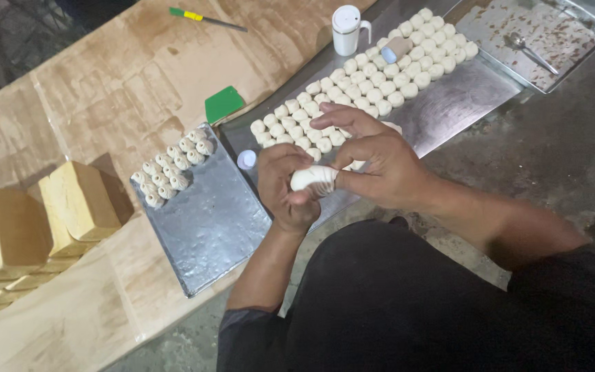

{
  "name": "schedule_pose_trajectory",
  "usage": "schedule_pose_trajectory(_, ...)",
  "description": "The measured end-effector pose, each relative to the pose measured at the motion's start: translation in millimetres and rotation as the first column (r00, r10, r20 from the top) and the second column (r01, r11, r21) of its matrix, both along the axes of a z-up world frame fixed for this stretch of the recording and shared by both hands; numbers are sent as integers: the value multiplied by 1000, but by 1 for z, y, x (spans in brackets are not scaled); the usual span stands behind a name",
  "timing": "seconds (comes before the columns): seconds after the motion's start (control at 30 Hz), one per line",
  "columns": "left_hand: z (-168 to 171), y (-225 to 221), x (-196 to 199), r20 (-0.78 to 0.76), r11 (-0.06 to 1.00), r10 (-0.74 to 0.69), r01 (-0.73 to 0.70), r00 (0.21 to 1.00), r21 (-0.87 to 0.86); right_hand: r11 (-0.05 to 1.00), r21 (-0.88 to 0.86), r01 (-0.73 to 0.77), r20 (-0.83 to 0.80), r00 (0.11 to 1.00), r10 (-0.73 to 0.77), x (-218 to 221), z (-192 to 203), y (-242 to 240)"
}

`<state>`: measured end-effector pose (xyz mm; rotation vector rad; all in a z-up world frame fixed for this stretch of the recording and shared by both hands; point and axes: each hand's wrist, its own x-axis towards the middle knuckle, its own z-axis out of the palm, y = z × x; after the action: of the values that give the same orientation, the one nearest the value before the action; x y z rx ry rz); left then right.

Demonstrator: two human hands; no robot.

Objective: The person prepares bread rolls by filling dough circles with a brown mixture using a spoon and then folding and rolling the dough into shape before placing it onto a metal tray.

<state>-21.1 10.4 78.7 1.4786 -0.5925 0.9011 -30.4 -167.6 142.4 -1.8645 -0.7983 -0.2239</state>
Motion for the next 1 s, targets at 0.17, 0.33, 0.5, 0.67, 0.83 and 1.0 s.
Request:
schedule_pose_trajectory(0.17,-1,2,6,-61,999,-26,24,998,-41,982,-163,99,191,979,-67,2,6,2)
schedule_pose_trajectory(0.33,5,10,13,-166,998,40,-31,985,56,982,-100,158,380,919,-109,13,-5,13)
schedule_pose_trajectory(0.5,24,8,8,79,989,125,-131,989,74,995,93,-19,193,981,0,15,-10,9)
schedule_pose_trajectory(0.67,36,7,6,341,885,273,-374,900,278,952,269,-144,-103,979,177,17,-10,-10)
schedule_pose_trajectory(0.83,45,-15,14,349,864,222,-349,911,362,986,144,-79,201,978,49,30,-10,-33)
schedule_pose_trajectory(1.0,45,-55,17,284,894,280,-357,917,269,964,214,-156,216,970,109,50,-20,-56)
